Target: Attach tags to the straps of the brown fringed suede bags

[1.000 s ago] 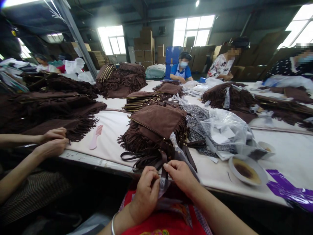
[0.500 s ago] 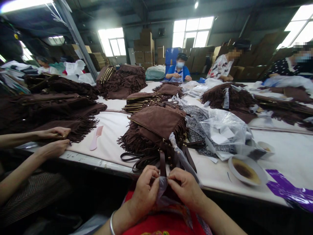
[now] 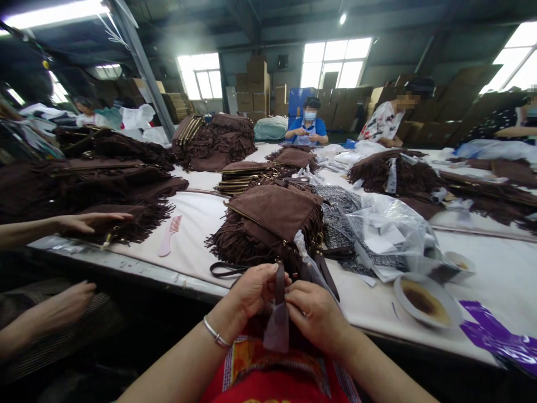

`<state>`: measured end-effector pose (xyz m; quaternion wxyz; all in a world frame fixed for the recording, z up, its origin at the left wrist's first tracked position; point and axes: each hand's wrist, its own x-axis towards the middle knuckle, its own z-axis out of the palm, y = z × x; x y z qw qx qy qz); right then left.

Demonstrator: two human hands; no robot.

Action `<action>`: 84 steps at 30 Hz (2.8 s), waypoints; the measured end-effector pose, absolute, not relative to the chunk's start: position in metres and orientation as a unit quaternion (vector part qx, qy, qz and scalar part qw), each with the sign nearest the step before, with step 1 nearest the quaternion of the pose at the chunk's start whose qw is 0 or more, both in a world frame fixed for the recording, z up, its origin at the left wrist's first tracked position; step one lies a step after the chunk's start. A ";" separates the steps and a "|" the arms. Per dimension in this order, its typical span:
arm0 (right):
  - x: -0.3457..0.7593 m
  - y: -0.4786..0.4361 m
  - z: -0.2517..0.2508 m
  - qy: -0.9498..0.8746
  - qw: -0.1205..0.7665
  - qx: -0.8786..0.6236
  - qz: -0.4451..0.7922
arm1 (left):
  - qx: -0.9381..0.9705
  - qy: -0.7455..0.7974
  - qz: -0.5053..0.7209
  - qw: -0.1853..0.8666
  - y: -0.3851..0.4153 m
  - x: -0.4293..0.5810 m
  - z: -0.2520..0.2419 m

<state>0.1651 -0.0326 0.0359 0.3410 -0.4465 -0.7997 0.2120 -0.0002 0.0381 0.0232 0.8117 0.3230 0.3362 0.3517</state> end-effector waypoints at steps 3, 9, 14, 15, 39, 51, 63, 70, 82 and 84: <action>0.166 -0.027 0.042 -0.794 0.340 -0.465 0.195 | 0.344 0.368 0.370 0.781 0.033 0.001 0.020; 0.162 -0.006 0.042 -0.761 0.350 -0.523 0.156 | 0.443 0.403 0.374 0.708 0.022 -0.005 0.008; 0.163 0.001 0.036 -0.739 0.355 -0.549 0.162 | 0.572 0.422 0.373 0.596 0.022 -0.019 0.011; 0.163 0.001 0.035 -0.736 0.356 -0.553 0.163 | 0.620 0.417 0.376 0.548 0.023 -0.021 0.013; 0.136 0.010 0.013 -0.664 0.341 -0.652 0.133 | 0.801 0.351 0.422 0.238 0.055 -0.018 0.015; 0.140 -0.025 -0.003 -0.673 0.364 -0.610 0.205 | 0.827 0.303 0.396 0.259 0.024 -0.024 -0.001; 0.149 -0.008 0.001 -0.730 0.387 -0.557 0.087 | 0.854 0.287 0.378 0.211 0.036 -0.024 0.017; 0.147 -0.004 0.005 -0.762 0.371 -0.528 0.054 | 0.857 0.241 0.383 0.247 0.041 -0.027 0.022; 0.161 0.012 0.019 -0.825 0.331 -0.454 0.059 | 0.821 0.278 0.418 0.273 0.051 -0.024 0.014; 0.161 0.012 0.016 -0.810 0.343 -0.472 0.058 | 0.812 0.285 0.424 0.280 0.051 -0.023 0.014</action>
